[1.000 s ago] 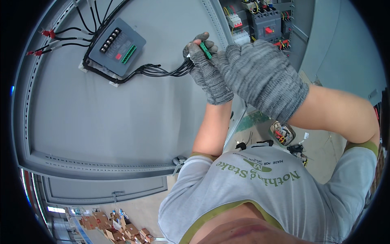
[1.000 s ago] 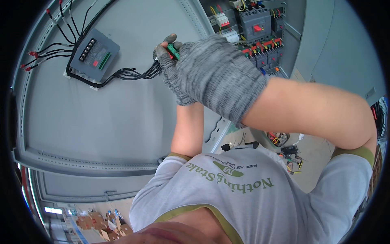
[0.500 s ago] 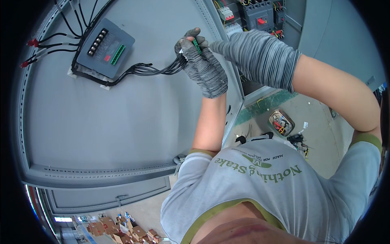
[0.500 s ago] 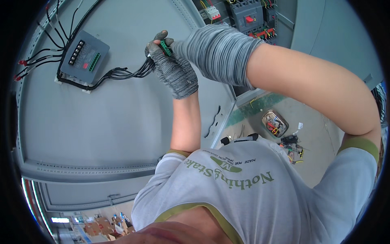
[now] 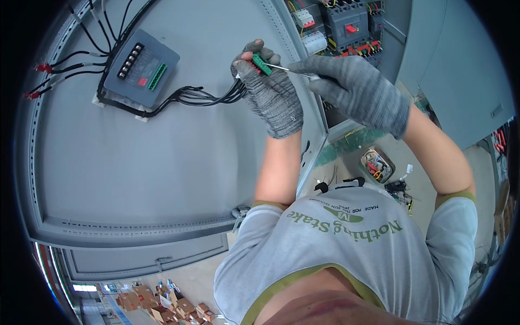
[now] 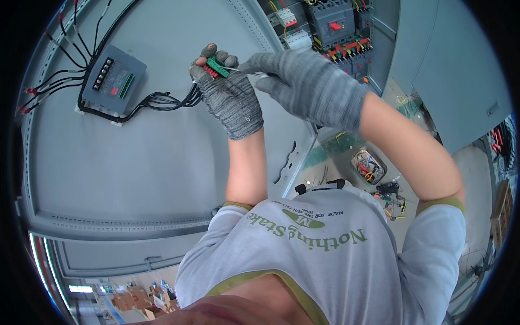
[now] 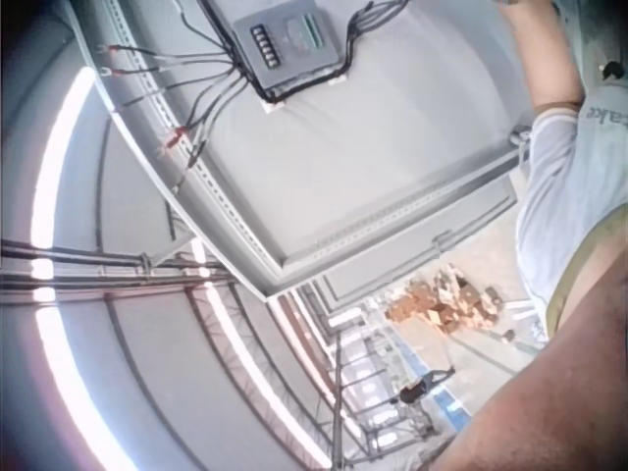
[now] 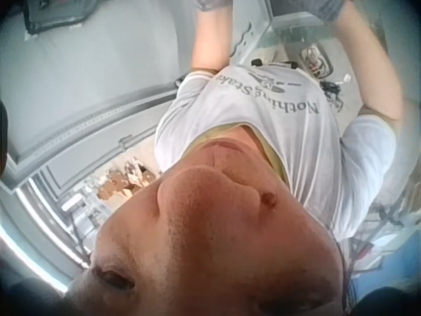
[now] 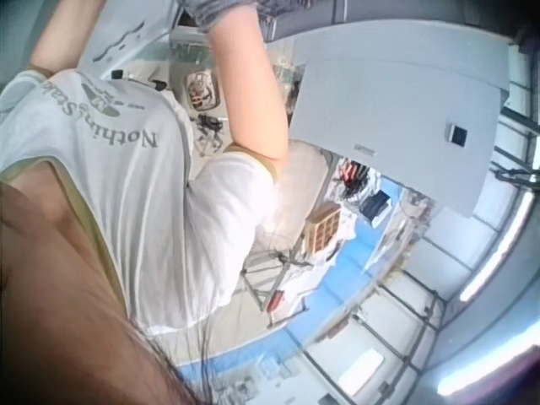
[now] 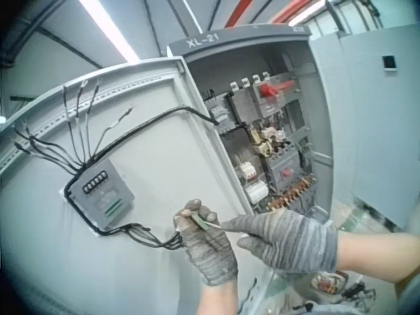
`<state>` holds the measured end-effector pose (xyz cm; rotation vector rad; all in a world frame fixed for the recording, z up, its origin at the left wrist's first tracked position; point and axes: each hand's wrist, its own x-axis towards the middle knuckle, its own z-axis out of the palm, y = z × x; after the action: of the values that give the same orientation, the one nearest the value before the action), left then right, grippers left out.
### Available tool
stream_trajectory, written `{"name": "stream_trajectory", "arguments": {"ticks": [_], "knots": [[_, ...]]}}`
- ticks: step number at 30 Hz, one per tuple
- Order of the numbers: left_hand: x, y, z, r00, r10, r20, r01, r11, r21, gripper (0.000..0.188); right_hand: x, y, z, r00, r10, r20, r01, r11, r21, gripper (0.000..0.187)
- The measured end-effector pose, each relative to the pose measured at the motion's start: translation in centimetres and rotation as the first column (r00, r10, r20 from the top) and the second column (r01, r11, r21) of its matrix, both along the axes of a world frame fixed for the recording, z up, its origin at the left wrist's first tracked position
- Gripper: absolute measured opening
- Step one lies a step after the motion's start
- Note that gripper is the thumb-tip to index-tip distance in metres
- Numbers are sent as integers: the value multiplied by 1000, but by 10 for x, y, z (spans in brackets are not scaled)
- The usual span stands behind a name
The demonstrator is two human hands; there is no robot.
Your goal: The person uses a screwdriver to tighten screws on a green terminal block while inserting black wires with red connectors. The person holds the terminal block and wires with gloved hands, repeatedly adjusting and securing connections inside an open electrical cabinet.
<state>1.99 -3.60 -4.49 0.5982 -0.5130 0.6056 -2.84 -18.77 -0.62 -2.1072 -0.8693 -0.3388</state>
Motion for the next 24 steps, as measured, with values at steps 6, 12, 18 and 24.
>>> {"name": "stream_trajectory", "arguments": {"ticks": [6,12,18,24], "knots": [[-11,-4,7,995,-101,6,101,993,-63,30,-14,-6,1,974,-86,210,120,981,-155,34],[-8,-1,4,994,-113,1,113,992,-48,29,-15,-1,10,987,-80,140,114,960,-255,37],[-3,0,-1,997,-71,-30,70,997,-17,27,-17,4,25,916,-63,397,285,799,-529,52],[-1,6,-5,982,178,-67,-170,979,117,26,-18,33,33,802,24,597,501,517,-694,64]]}}
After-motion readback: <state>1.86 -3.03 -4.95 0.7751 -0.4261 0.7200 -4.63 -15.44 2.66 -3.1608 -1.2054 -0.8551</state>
